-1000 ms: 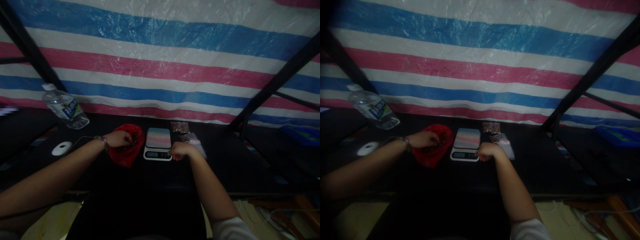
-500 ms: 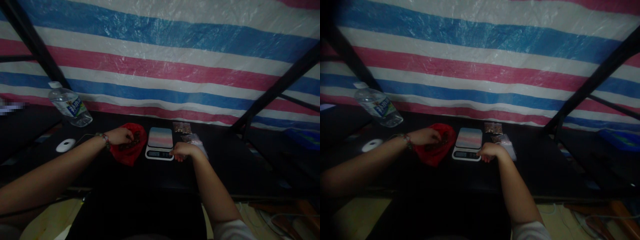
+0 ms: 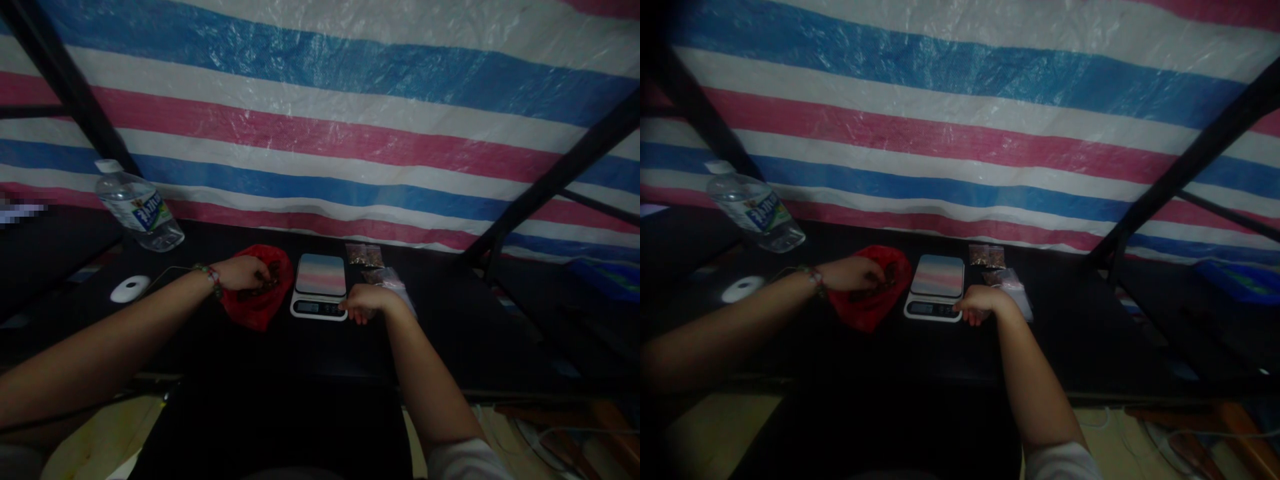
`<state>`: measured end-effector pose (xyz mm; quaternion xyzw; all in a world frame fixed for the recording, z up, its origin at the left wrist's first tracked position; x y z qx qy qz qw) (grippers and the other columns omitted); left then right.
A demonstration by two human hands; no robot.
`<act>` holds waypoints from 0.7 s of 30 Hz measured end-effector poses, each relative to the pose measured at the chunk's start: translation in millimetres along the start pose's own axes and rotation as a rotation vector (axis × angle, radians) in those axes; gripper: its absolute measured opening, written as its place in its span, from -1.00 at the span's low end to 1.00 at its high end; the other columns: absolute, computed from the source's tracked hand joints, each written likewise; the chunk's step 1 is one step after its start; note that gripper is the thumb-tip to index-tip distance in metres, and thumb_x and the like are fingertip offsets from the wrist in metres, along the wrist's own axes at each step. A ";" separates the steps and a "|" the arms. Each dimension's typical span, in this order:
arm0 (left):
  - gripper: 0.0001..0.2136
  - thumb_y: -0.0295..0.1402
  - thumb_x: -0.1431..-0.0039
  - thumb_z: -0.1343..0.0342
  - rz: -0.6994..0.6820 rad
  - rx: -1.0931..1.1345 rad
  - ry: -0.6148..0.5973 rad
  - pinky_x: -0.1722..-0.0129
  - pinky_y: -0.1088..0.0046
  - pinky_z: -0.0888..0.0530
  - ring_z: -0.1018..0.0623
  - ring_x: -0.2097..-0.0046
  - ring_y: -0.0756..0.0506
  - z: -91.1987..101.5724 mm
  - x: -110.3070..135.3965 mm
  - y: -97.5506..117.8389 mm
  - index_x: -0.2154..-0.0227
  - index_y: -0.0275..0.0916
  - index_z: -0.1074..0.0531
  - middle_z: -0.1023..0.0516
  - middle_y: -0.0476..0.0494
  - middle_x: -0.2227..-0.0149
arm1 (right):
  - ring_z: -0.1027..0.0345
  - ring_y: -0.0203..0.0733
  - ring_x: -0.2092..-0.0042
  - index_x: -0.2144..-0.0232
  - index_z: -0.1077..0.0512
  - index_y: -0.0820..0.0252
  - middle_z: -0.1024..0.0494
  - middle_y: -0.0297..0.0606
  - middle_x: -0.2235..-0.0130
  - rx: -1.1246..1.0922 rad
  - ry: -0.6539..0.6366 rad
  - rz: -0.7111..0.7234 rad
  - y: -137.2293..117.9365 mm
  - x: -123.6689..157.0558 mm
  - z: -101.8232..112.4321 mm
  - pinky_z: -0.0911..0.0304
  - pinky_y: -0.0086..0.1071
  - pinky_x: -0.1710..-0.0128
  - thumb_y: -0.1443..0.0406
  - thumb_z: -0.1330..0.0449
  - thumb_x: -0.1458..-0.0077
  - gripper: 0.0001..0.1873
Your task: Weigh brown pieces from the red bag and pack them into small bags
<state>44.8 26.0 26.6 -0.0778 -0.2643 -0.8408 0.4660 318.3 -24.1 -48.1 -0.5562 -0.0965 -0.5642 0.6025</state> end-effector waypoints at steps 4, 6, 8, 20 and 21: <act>-0.78 -0.34 0.01 -0.07 0.001 -0.002 -0.019 0.35 0.57 -0.35 -0.52 0.33 -0.04 3.4 4.2 3.1 0.33 -0.17 -0.59 -0.60 -0.04 0.33 | -0.35 -0.35 0.62 0.55 -0.45 0.32 -0.46 -0.30 0.64 -0.015 -0.019 0.040 0.8 -1.5 0.6 -0.19 -0.55 0.62 0.02 -0.20 -0.03 -0.57; -0.77 -0.33 -0.01 -0.05 0.009 0.042 -0.042 0.36 0.57 -0.35 -0.52 0.36 -0.03 4.0 3.7 4.7 0.30 -0.18 -0.57 -0.60 -0.04 0.36 | -0.35 -0.35 0.62 0.54 -0.46 0.33 -0.47 -0.29 0.64 -0.019 -0.028 0.048 2.3 -3.0 0.9 -0.19 -0.54 0.62 0.01 -0.20 -0.03 -0.56; -0.75 -0.32 -0.03 -0.05 -0.016 0.066 -0.042 0.36 0.56 -0.36 -0.52 0.37 -0.04 6.2 -0.5 11.2 0.26 -0.18 -0.56 -0.60 -0.03 0.37 | -0.35 -0.34 0.63 0.54 -0.46 0.33 -0.47 -0.29 0.64 -0.025 -0.039 0.052 3.7 -4.6 0.9 -0.20 -0.53 0.62 0.00 -0.20 -0.02 -0.54; -0.78 -0.42 -0.10 -0.08 -0.448 -0.281 0.210 0.20 0.52 -0.33 -0.52 0.18 -0.08 -5.5 -88.0 102.7 0.23 -0.21 -0.57 -0.60 -0.11 0.23 | -0.36 -0.33 0.62 0.52 -0.48 0.32 -0.47 -0.32 0.66 -0.021 -0.055 0.115 4.0 -6.3 2.9 -0.20 -0.52 0.61 -0.07 -0.20 0.02 -0.49; -0.79 -0.43 -0.10 -0.07 -0.457 -0.292 0.215 0.21 0.52 -0.33 -0.52 0.19 -0.08 -8.7 -93.1 104.0 0.25 -0.20 -0.57 -0.60 -0.11 0.24 | -0.35 -0.34 0.62 0.52 -0.48 0.32 -0.47 -0.32 0.66 -0.016 -0.055 0.120 3.8 -6.1 3.1 -0.19 -0.52 0.61 -0.08 -0.20 0.03 -0.48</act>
Point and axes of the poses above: each hand's wrist, its own x-axis away from the middle knuckle, its own z-axis out of the back of the hand, y = z × x, the point moved 6 cm from there along -x, towards the middle knuckle
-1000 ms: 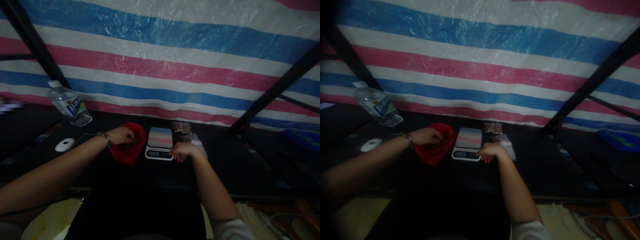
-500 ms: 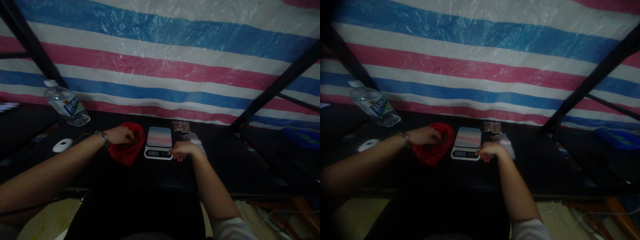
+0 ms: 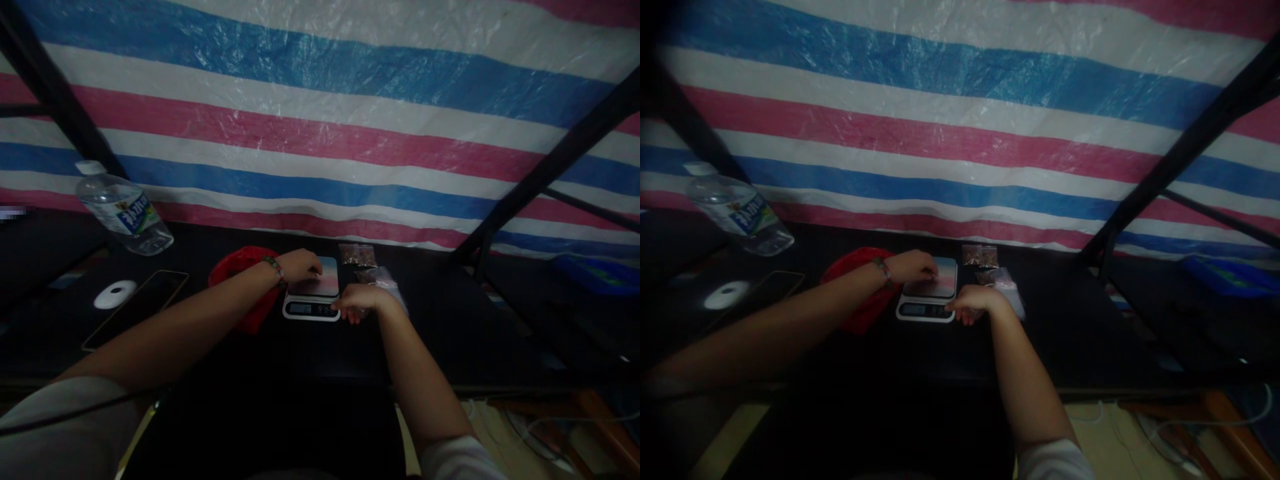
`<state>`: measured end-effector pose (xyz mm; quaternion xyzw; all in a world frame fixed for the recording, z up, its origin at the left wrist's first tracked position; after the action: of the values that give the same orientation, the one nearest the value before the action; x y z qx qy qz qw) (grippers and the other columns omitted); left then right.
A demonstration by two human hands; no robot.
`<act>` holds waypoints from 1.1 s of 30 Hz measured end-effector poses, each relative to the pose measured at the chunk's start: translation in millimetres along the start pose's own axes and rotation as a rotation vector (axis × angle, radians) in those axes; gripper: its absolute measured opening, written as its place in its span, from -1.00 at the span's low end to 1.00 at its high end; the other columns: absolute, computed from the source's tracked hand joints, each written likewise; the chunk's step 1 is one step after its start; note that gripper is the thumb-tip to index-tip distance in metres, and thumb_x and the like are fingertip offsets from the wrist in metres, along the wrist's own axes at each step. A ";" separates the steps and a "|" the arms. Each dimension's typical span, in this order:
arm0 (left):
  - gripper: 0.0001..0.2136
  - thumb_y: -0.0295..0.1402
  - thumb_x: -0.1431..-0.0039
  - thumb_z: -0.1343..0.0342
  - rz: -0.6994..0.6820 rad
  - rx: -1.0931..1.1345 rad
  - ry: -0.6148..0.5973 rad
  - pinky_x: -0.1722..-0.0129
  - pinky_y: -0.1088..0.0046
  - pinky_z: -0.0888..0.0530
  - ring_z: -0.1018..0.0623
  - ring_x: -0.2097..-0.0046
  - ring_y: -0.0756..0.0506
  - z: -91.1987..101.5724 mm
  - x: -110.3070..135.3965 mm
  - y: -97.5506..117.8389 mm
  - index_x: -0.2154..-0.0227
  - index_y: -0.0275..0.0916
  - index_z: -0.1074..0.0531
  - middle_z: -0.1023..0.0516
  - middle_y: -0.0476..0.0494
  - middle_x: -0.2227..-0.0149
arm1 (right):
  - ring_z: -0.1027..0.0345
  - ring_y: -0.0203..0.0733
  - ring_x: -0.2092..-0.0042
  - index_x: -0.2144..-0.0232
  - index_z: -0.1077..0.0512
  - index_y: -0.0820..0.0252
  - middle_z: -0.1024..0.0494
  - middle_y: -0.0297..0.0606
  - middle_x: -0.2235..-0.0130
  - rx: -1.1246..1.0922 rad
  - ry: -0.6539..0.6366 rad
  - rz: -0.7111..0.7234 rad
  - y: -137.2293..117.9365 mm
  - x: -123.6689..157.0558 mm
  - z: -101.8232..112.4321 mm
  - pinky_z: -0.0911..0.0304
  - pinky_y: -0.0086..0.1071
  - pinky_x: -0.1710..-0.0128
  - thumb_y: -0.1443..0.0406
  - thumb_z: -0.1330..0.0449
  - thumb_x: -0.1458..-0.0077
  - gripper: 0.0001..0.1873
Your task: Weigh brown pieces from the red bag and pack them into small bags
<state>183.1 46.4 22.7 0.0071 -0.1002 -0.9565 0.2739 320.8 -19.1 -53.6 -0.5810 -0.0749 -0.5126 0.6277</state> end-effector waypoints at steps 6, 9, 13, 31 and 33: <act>-0.82 -0.48 -0.07 -0.08 -0.047 0.017 0.046 0.15 0.49 -0.33 -0.51 0.17 -0.08 -9.3 -7.0 -2.1 0.30 -0.22 -0.56 -0.57 -0.13 0.24 | -0.35 -0.33 0.62 0.52 -0.48 0.31 -0.47 -0.31 0.65 0.014 -0.004 -0.033 3.8 -3.0 0.3 -0.17 -0.52 0.62 -0.12 -0.18 0.04 -0.45; -0.83 -0.47 -0.07 -0.10 -0.055 0.039 0.053 0.10 0.49 -0.33 -0.49 0.13 -0.09 -7.4 -5.0 -0.4 0.29 -0.23 -0.55 -0.56 -0.14 0.21 | -0.34 -0.34 0.63 0.54 -0.47 0.30 -0.47 -0.32 0.65 0.003 -0.005 -0.031 4.5 -4.2 0.2 -0.16 -0.52 0.63 -0.11 -0.19 0.05 -0.46; -0.83 -0.46 -0.08 -0.10 -0.047 0.048 0.041 0.13 0.49 -0.34 -0.50 0.15 -0.08 -4.4 -4.3 2.6 0.29 -0.25 -0.55 -0.55 -0.16 0.21 | -0.35 -0.33 0.62 0.54 -0.47 0.31 -0.46 -0.32 0.66 -0.003 0.000 -0.035 3.7 -2.5 0.0 -0.17 -0.52 0.62 -0.13 -0.20 0.08 -0.44; -0.64 -0.13 -0.22 0.06 0.166 0.230 0.084 0.33 0.52 -0.32 -0.46 0.36 -0.01 10.6 96.6 -37.8 0.43 -0.27 -0.53 -0.52 -0.07 0.40 | -0.37 -0.33 0.60 0.54 -0.45 0.33 -0.49 -0.27 0.61 -0.010 0.034 -0.065 -3.9 5.0 -2.5 -0.17 -0.53 0.63 -0.05 -0.19 0.00 -0.50; -0.64 -0.12 -0.19 0.02 0.135 0.198 0.031 0.34 0.50 -0.31 -0.45 0.38 -0.01 0.8 100.3 -32.6 0.48 -0.27 -0.53 -0.52 -0.10 0.42 | -0.37 -0.33 0.60 0.53 -0.45 0.33 -0.48 -0.27 0.63 0.002 0.035 -0.074 -4.1 5.7 -3.0 -0.17 -0.53 0.63 -0.04 -0.18 -0.02 -0.51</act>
<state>80.7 20.9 21.2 0.0422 -0.1901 -0.9212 0.3369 318.9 -23.8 -48.0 -0.5682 -0.0858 -0.5457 0.6100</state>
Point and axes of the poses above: each hand's wrist, its own x-axis away from the middle knuckle, its own z-axis out of the back of the hand, y = z × x, the point moved 6 cm from there along -x, towards the middle knuckle
